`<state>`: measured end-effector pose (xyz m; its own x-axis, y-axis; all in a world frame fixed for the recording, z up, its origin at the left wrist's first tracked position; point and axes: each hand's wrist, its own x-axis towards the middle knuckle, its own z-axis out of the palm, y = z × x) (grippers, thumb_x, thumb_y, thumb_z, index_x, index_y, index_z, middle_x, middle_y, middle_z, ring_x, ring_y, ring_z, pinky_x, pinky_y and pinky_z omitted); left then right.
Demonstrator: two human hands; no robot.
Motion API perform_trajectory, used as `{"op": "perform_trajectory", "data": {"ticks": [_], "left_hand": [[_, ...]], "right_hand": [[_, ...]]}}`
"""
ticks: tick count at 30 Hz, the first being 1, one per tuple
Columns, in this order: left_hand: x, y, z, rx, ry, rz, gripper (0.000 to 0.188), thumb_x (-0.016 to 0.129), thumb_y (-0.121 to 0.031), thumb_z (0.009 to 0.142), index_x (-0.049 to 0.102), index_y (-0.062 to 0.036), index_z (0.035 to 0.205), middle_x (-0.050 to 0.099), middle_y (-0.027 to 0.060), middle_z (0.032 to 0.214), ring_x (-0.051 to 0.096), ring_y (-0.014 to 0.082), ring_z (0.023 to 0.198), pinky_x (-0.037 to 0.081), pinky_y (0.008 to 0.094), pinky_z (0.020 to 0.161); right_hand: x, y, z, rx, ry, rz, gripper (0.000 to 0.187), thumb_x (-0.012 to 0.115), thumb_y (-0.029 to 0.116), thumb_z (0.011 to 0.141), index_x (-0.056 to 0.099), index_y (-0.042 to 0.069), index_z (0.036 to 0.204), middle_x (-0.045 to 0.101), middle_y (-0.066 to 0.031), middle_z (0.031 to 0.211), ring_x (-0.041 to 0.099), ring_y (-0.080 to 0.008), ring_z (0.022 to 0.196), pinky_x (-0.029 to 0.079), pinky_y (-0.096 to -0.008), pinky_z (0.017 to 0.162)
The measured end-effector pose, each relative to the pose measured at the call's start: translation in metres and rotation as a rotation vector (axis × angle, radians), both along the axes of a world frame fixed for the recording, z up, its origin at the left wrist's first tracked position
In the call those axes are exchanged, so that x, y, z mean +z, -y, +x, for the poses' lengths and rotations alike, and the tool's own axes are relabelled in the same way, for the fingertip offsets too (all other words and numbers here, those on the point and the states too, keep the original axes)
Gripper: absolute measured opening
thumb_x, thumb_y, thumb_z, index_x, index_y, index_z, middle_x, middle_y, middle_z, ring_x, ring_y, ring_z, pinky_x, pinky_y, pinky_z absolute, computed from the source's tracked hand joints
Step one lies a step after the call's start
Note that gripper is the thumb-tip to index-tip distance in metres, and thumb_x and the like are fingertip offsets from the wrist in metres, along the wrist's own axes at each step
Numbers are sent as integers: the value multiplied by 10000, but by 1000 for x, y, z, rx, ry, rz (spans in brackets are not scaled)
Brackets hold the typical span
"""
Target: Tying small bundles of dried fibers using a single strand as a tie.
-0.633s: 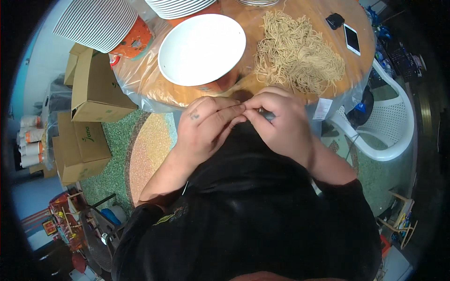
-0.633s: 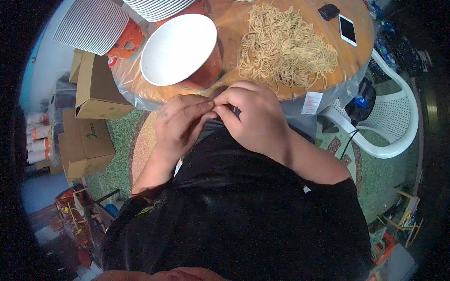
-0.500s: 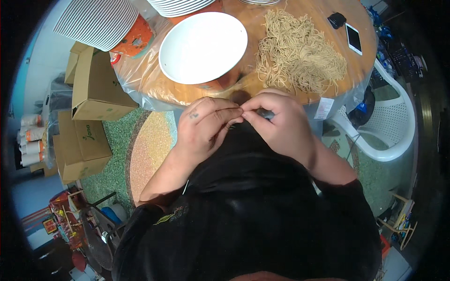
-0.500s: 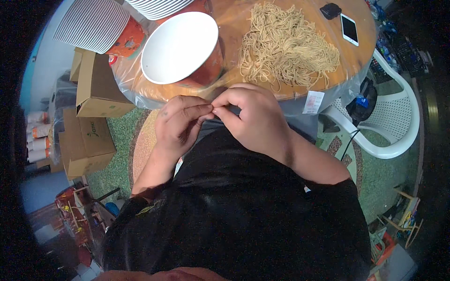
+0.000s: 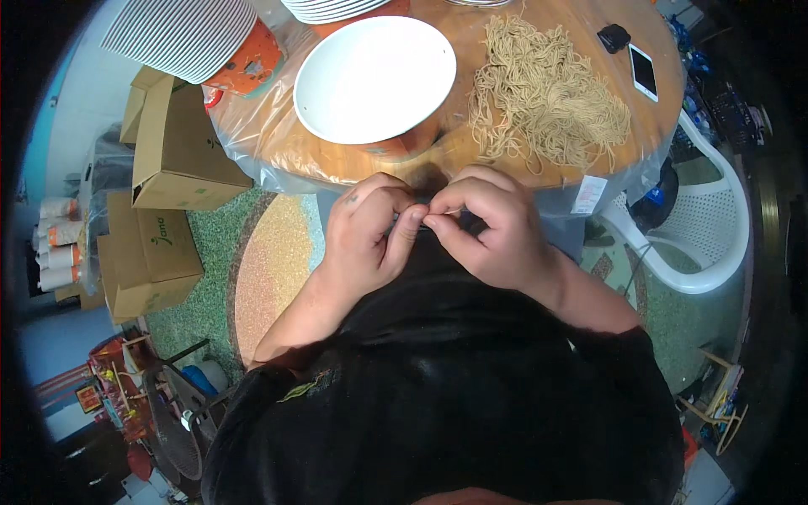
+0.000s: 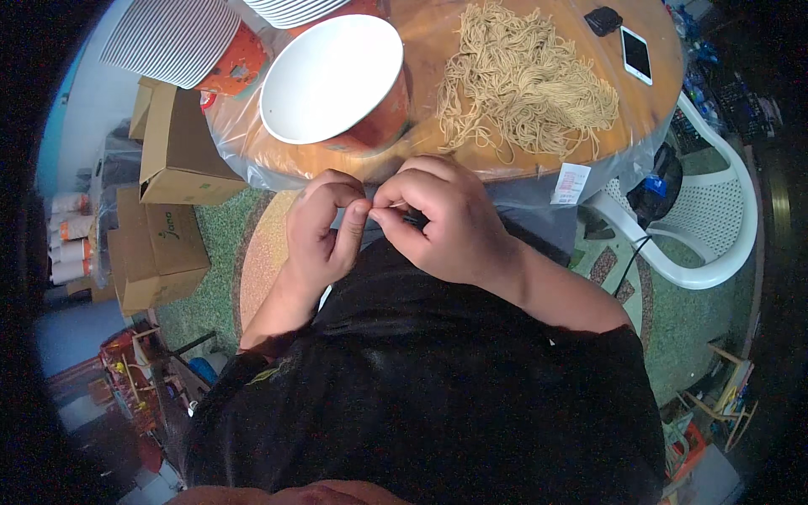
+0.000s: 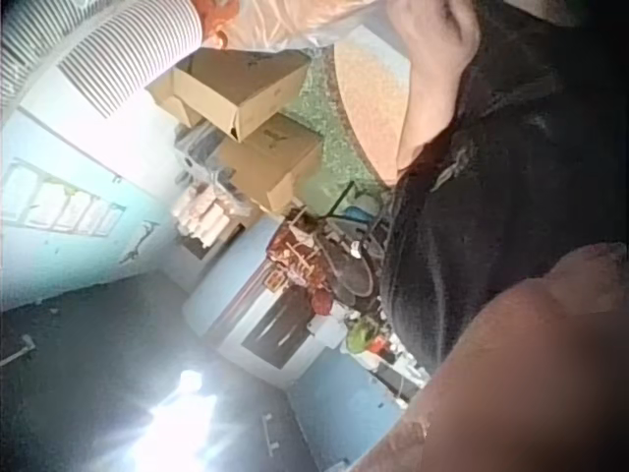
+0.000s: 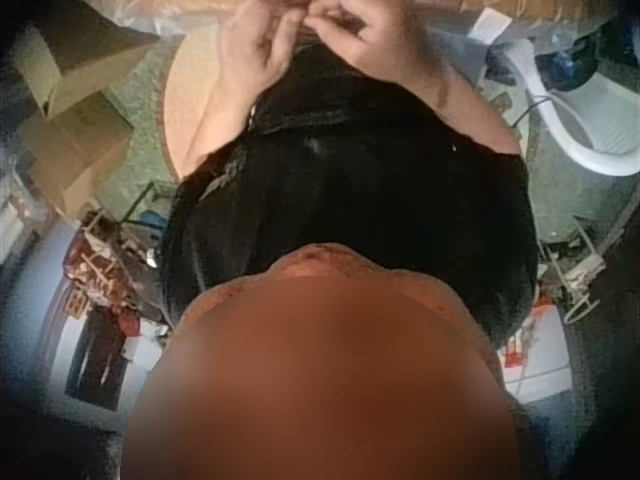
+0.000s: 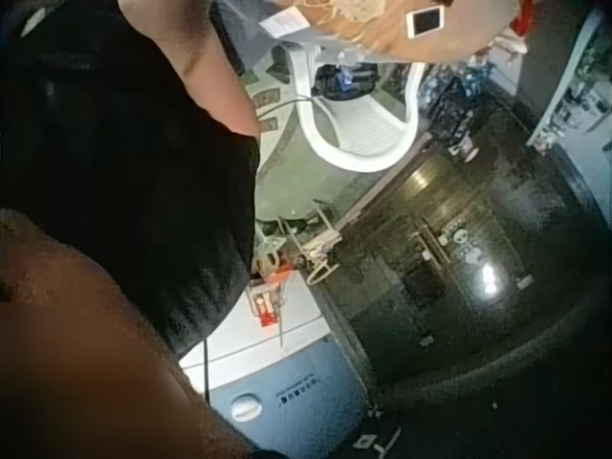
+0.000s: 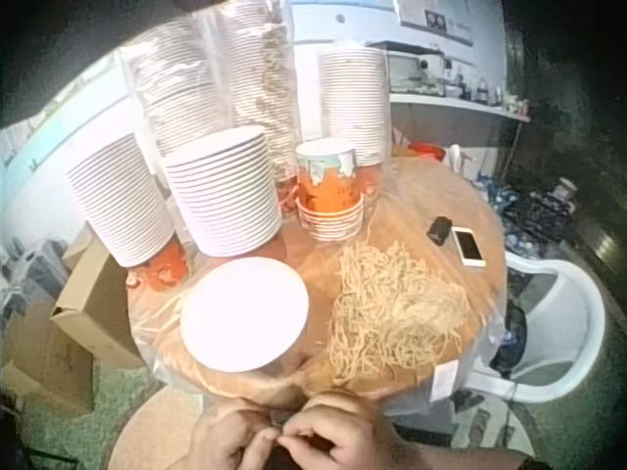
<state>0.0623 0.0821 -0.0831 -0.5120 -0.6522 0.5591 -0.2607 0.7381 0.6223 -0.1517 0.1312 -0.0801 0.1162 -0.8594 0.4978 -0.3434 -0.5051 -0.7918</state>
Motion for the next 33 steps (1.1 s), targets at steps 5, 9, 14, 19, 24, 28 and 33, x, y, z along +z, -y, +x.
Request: {"op": "perform_trajectory", "data": {"ticks": [5, 9, 14, 19, 24, 28, 33], "left_hand": [[3, 0, -1, -55, -69, 62, 166, 794, -52, 1008, 675, -3, 903, 722, 165, 879, 719, 349, 777, 570, 407, 705], [4, -2, 0, -78, -87, 105, 171, 789, -43, 1011, 671, -3, 894, 718, 160, 868, 716, 332, 768, 565, 400, 697], [7, -2, 0, -68, -58, 81, 173, 798, -34, 997, 671, -13, 880, 712, 152, 843, 713, 327, 748, 561, 397, 683], [11, -1, -8, -92, -73, 47, 180, 811, -36, 984, 674, -20, 870, 706, 143, 821, 708, 324, 723, 553, 392, 657], [14, 1, -18, -90, -67, 55, 226, 871, -62, 941, 663, -35, 856, 690, 124, 810, 696, 318, 730, 538, 402, 649], [31, 12, -31, -8, -75, -395, 362, 984, -226, 836, 677, -61, 932, 700, 125, 1016, 693, 346, 944, 548, 455, 804], [57, 39, -60, 215, 140, -546, 569, 966, -226, 816, 681, 1, 1253, 692, 186, 1188, 676, 410, 1096, 545, 509, 955]], "right_hand": [[-10, 2, 4, 31, 124, -20, 146, 843, 14, 897, 709, 36, 950, 683, -78, 835, 681, -253, 747, 549, -402, 730], [-9, -1, 3, 51, 133, 25, 151, 842, 9, 894, 705, 37, 951, 634, -57, 800, 632, -222, 709, 519, -380, 711], [-6, -4, -2, 53, 72, 63, 153, 852, 17, 894, 709, 38, 941, 611, -44, 785, 594, -204, 694, 496, -364, 683], [-8, -4, -4, 71, 163, 58, 142, 851, 18, 907, 713, 33, 936, 620, -47, 793, 610, -193, 706, 508, -350, 683], [-8, -7, -9, 104, 305, 105, 106, 788, -16, 971, 694, 9, 1015, 670, -58, 910, 656, -148, 822, 540, -310, 771], [-21, -5, -18, 128, 569, 128, 74, 693, 4, 1070, 671, 22, 1138, 714, -38, 1078, 661, -110, 1014, 536, -284, 942], [-29, 26, -35, 20, 1123, 156, 74, 619, 56, 1158, 668, 12, 1192, 755, -96, 1136, 731, -172, 1067, 588, -345, 1001]]}}
